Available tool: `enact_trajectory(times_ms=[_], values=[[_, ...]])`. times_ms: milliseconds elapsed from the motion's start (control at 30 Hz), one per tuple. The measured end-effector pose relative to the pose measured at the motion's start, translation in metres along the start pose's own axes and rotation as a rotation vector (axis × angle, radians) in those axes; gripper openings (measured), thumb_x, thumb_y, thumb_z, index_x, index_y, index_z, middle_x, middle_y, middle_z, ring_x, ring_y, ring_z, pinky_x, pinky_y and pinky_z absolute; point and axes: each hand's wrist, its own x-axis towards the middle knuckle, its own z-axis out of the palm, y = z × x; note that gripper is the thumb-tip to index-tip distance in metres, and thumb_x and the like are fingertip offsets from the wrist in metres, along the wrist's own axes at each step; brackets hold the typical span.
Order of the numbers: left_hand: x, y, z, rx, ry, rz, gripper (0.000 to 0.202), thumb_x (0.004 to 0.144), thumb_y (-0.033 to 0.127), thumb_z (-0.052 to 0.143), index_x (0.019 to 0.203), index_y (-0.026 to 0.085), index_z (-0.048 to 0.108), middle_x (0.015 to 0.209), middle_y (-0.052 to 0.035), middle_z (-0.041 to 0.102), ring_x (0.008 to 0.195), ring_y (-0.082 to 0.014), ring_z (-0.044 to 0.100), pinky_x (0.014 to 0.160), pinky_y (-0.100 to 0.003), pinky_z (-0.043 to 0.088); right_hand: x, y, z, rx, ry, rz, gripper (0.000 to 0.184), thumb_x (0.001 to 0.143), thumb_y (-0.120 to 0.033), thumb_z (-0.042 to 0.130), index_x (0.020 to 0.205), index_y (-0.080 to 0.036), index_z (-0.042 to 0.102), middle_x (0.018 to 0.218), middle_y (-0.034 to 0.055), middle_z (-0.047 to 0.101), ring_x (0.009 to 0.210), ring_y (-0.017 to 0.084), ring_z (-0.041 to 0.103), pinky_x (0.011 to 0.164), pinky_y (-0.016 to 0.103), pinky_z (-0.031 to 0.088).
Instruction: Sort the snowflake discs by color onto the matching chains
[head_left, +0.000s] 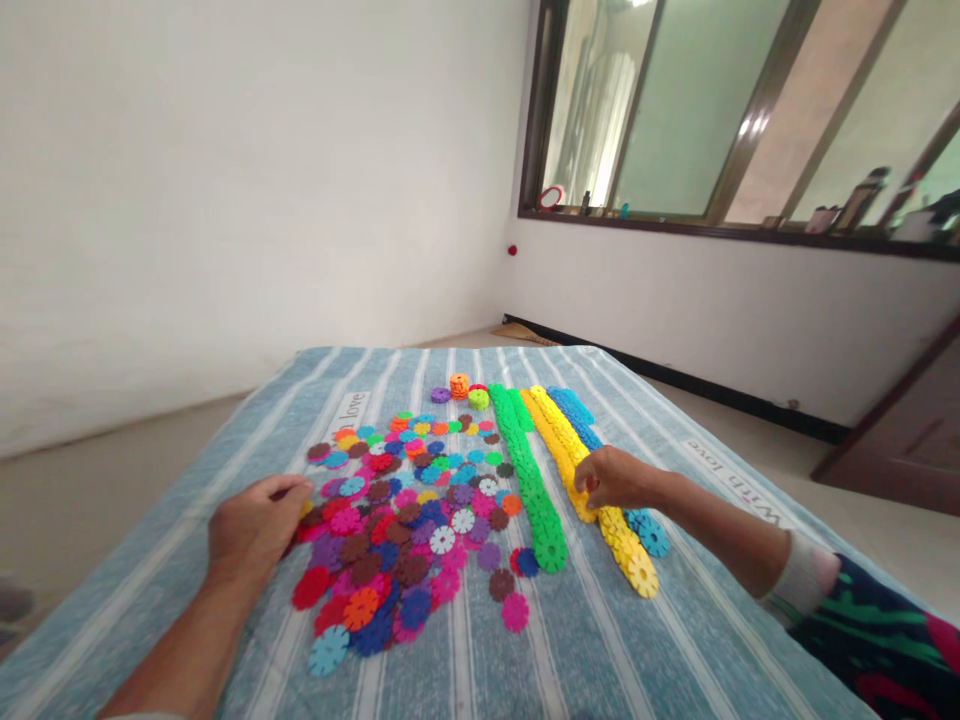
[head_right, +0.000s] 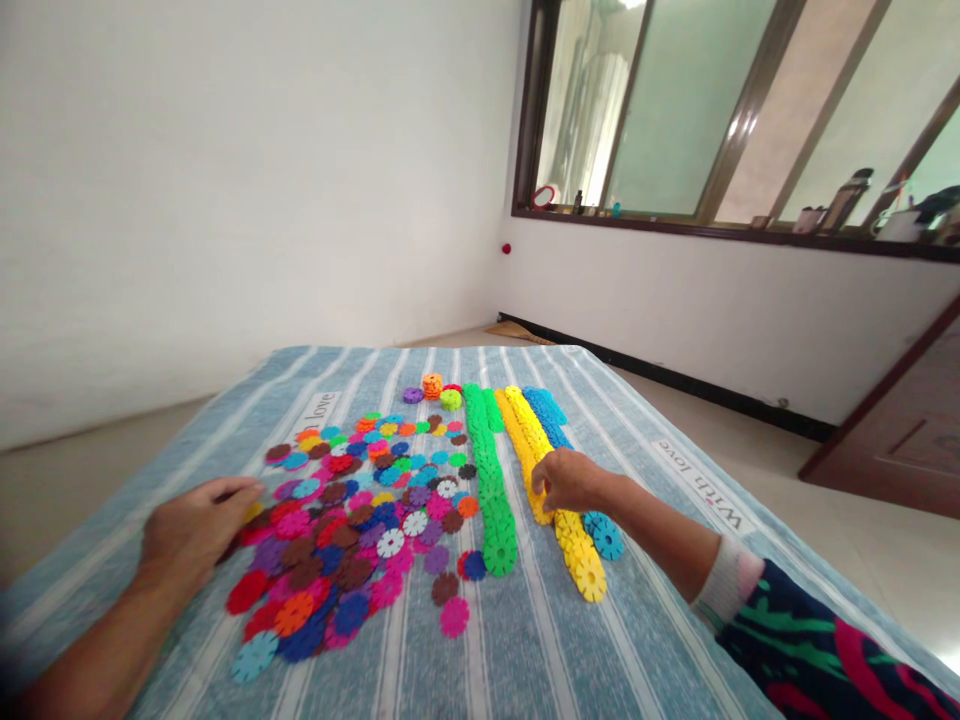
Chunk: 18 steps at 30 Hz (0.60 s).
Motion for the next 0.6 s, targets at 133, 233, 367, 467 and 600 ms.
enact_trajectory(times_ms=[133, 233, 367, 467, 600], values=[[0.002, -0.006, 0.003, 0.004, -0.008, 0.024, 0.03, 0.068, 0.037, 0.058, 0.086, 0.018, 0.072, 0.077, 0.0001, 0.07, 0.075, -0.0208, 0.061, 0.067, -0.027, 0.044, 0.003, 0.005, -0.002, -0.008, 0.046, 0.036, 0.021, 0.063, -0.009, 0.068, 0.08, -0.02, 0.074, 0.078, 0.0012, 0.071, 0.069, 0.016, 0.063, 0.059, 0.021, 0.039], [-0.002, -0.007, 0.003, -0.02, -0.007, 0.054, 0.03, 0.069, 0.037, 0.057, 0.085, 0.017, 0.072, 0.079, -0.0014, 0.071, 0.078, -0.0213, 0.063, 0.07, -0.028, 0.045, 0.006, 0.003, -0.001, -0.007, 0.073, 0.029, 0.018, 0.067, -0.011, 0.066, 0.082, -0.019, 0.074, 0.079, 0.0022, 0.071, 0.071, 0.016, 0.064, 0.061, 0.022, 0.041], [-0.007, -0.007, 0.004, -0.057, 0.003, 0.109, 0.026, 0.071, 0.034, 0.054, 0.079, 0.017, 0.072, 0.078, -0.0028, 0.073, 0.079, -0.0211, 0.065, 0.072, -0.027, 0.047, 0.009, -0.008, 0.002, -0.011, 0.056, -0.023, 0.018, 0.069, -0.013, 0.062, 0.083, -0.017, 0.073, 0.079, 0.0024, 0.071, 0.072, 0.016, 0.064, 0.062, 0.021, 0.042], [-0.006, -0.01, 0.007, -0.06, 0.016, 0.111, 0.025, 0.071, 0.034, 0.053, 0.078, 0.019, 0.072, 0.077, -0.0028, 0.073, 0.078, -0.0213, 0.066, 0.07, -0.027, 0.047, 0.01, -0.013, 0.001, -0.123, -0.022, -0.012, 0.02, 0.068, -0.016, 0.063, 0.086, -0.018, 0.073, 0.085, 0.0033, 0.072, 0.078, 0.018, 0.065, 0.064, 0.022, 0.042], [-0.004, -0.012, 0.01, -0.052, 0.016, 0.093, 0.027, 0.071, 0.035, 0.054, 0.082, 0.019, 0.073, 0.076, -0.0021, 0.072, 0.072, -0.0203, 0.064, 0.066, -0.027, 0.047, 0.008, -0.009, -0.003, -0.238, -0.093, 0.047, 0.019, 0.066, -0.025, 0.07, 0.084, -0.019, 0.075, 0.085, 0.0056, 0.072, 0.08, 0.023, 0.065, 0.063, 0.026, 0.041]])
